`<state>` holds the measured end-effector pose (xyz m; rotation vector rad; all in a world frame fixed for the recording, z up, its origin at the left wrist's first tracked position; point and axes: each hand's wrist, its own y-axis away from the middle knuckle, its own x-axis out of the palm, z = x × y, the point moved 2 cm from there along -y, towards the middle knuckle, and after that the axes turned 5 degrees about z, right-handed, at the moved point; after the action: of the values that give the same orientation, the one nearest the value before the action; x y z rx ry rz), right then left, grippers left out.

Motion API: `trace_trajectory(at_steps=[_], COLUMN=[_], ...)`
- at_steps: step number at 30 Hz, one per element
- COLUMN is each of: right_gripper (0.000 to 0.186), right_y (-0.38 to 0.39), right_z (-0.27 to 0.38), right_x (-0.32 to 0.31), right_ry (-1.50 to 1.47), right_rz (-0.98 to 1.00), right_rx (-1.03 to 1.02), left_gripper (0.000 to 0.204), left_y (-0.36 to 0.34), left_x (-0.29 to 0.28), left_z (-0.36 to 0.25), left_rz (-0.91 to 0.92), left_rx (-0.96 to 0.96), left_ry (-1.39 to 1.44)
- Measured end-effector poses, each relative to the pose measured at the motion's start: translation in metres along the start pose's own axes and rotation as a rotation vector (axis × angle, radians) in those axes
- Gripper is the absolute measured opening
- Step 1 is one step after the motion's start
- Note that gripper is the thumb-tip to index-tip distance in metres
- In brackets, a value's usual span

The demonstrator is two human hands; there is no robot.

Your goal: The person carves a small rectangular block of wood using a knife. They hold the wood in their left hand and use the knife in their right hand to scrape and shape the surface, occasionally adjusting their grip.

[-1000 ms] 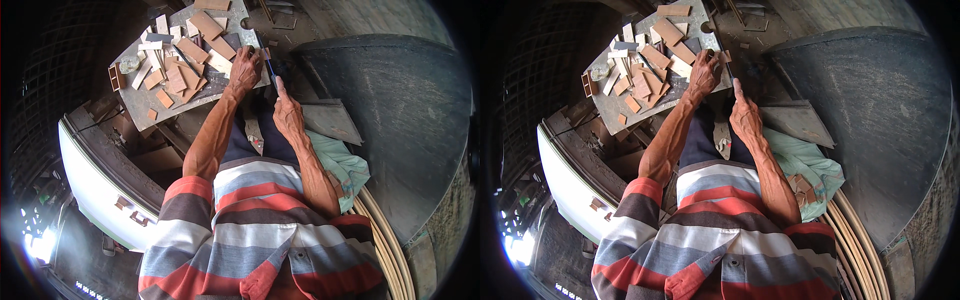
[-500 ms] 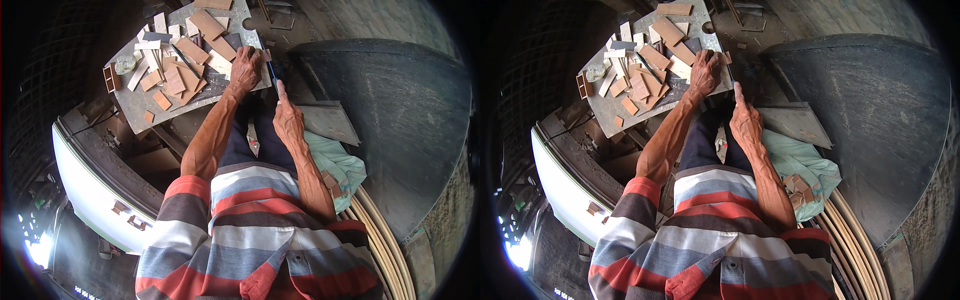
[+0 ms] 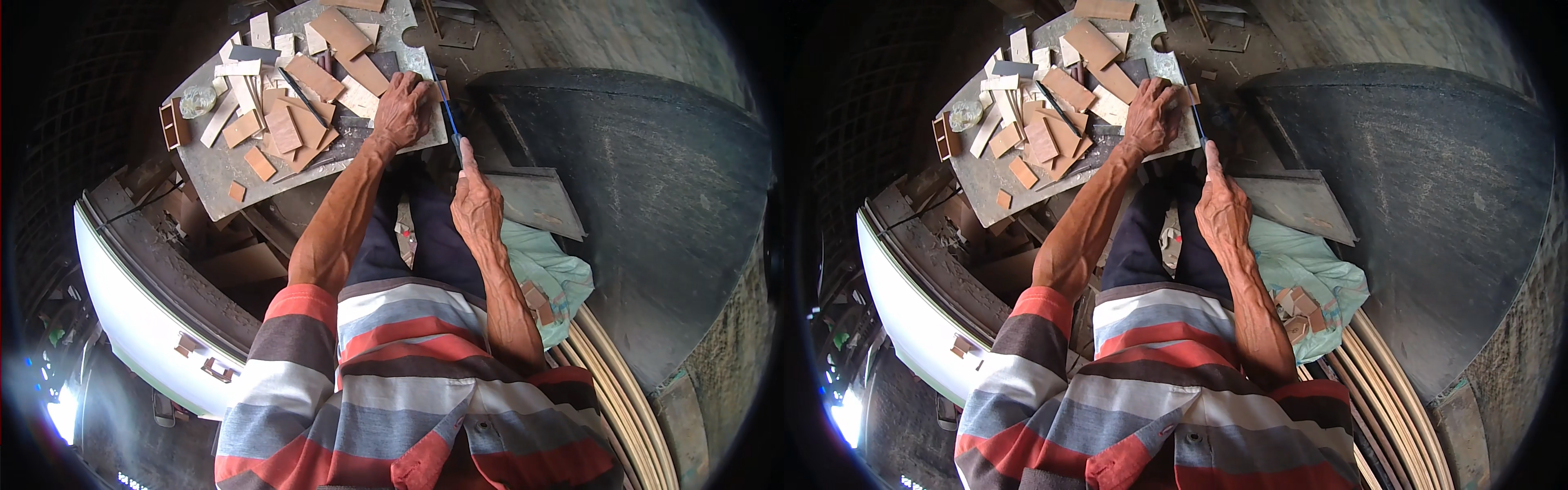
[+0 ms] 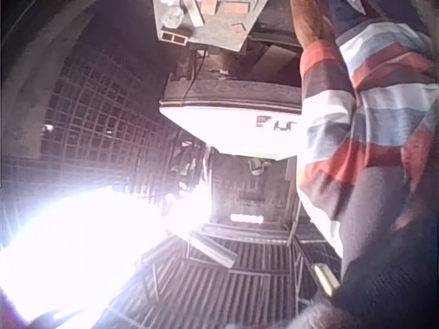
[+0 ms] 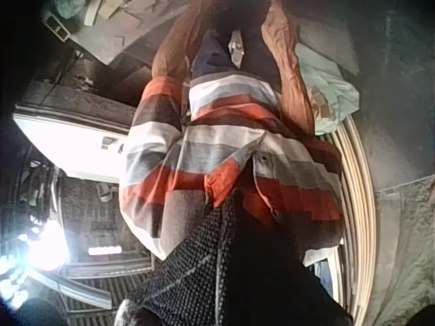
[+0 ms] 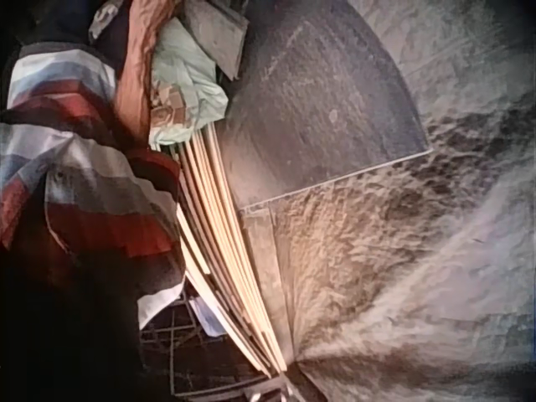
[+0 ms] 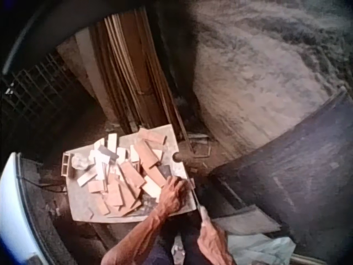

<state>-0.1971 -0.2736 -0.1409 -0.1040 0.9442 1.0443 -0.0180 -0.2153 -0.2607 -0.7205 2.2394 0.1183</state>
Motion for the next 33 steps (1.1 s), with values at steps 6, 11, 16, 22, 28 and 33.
trace_trajectory(at_steps=[6, 11, 16, 22, 28, 33], right_gripper=[0.054, 0.055, 0.054, 0.055, 0.064, 0.054], right_y=[0.006, -0.002, -0.012, -0.007, -0.027, -0.011], right_z=[0.001, 0.006, 0.012, 0.011, 0.013, 0.02], right_x=[-0.002, 0.0, -0.002, -0.003, 0.003, -0.008], right_ry=[0.009, 0.058, 0.092, 0.156, 0.235, 0.174], right_rz=[-0.007, 0.0, 0.039, 0.032, 0.093, 0.073], right_rx=[-0.015, -0.007, 0.011, 0.006, 0.017, 0.021], left_gripper=[0.04, 0.039, 0.037, 0.036, 0.038, 0.038], left_y=[0.0, -0.002, -0.003, -0.003, -0.002, 0.0], left_x=[-0.004, -0.003, -0.002, 0.0, 0.001, 0.004], left_z=[-0.002, -0.003, -0.003, -0.005, -0.005, -0.003], left_rz=[-0.002, 0.021, 0.002, -0.052, -0.062, -0.069], left_rx=[0.002, -0.039, -0.035, -0.027, -0.041, -0.047], left_ry=[0.009, 0.002, 0.007, 0.005, -0.008, -0.02])
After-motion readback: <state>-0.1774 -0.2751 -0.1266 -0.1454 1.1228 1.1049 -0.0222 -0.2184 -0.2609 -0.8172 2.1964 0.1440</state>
